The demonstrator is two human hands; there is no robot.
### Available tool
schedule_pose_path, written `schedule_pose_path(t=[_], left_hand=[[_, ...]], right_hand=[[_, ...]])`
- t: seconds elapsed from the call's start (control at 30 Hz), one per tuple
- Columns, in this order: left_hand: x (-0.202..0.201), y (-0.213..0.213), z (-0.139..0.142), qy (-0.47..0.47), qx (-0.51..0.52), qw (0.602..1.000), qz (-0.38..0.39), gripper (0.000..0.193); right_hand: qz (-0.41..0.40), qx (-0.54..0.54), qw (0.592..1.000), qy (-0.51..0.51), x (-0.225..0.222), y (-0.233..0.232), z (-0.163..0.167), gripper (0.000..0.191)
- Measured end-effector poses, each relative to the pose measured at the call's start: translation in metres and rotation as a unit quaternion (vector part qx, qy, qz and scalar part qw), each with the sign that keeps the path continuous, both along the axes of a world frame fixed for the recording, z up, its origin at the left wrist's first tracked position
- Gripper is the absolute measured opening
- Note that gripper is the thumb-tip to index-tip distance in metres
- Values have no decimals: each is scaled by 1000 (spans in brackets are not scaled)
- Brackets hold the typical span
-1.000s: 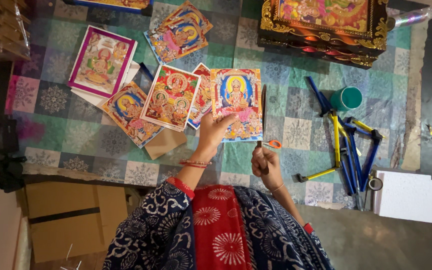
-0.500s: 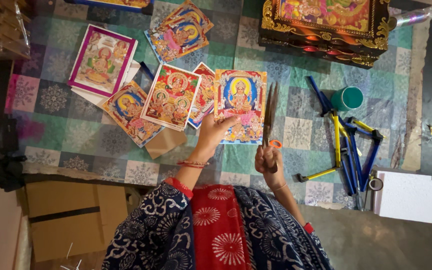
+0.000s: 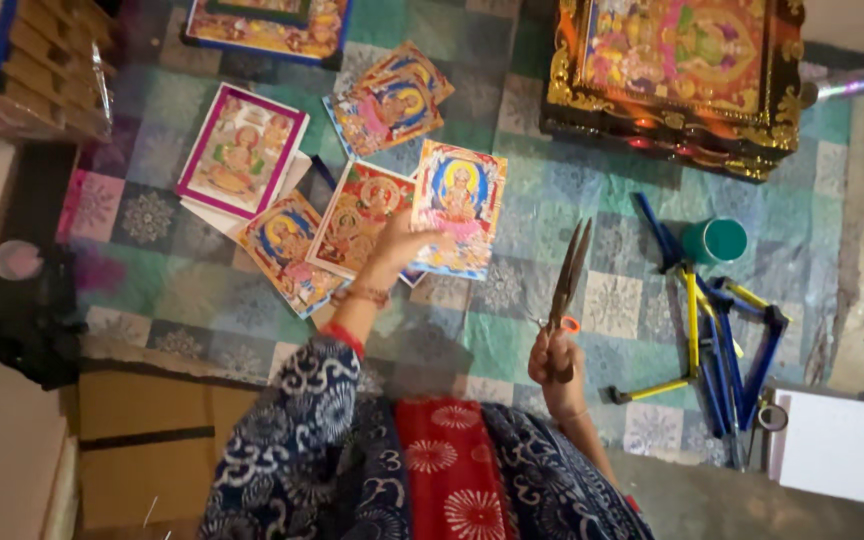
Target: The person sits at a table covered with printed religious picture cards and uses small orange-handled scissors to trim the white paper borders off the cards one at a time, setting each trimmed card onto a stack with the finished prints.
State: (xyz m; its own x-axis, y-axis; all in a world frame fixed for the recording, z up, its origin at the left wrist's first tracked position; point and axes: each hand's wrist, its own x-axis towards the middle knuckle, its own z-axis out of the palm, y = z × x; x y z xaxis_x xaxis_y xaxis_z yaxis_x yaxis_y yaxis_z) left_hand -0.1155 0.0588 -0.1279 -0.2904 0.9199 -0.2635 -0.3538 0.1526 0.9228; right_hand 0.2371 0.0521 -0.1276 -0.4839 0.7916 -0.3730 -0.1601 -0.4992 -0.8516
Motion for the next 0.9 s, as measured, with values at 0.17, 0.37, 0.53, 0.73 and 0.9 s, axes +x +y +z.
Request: schedule_pose_path(t=[0.17,0.37,0.53,0.73,0.9], left_hand=[[-77,69,8,351,33,933,66,62],[-110,109,64,673,101,719,145,81],[-86,55,59,586,65,798,123,55],[-59,-57,22,616,-276,729,115,98],[-55,-53,8,618,-314,712,112,111]], right_hand=[[17,-14,999,-47,-3,-3,0,50],[31,-8,996,-81,-2,-5,1,53],[19,-20,992,-119,-3,-5,-3,50],[42,-19,992,-117,-6,-6,-10,47],[100,18,984,-143,-17,-3,-23,42]])
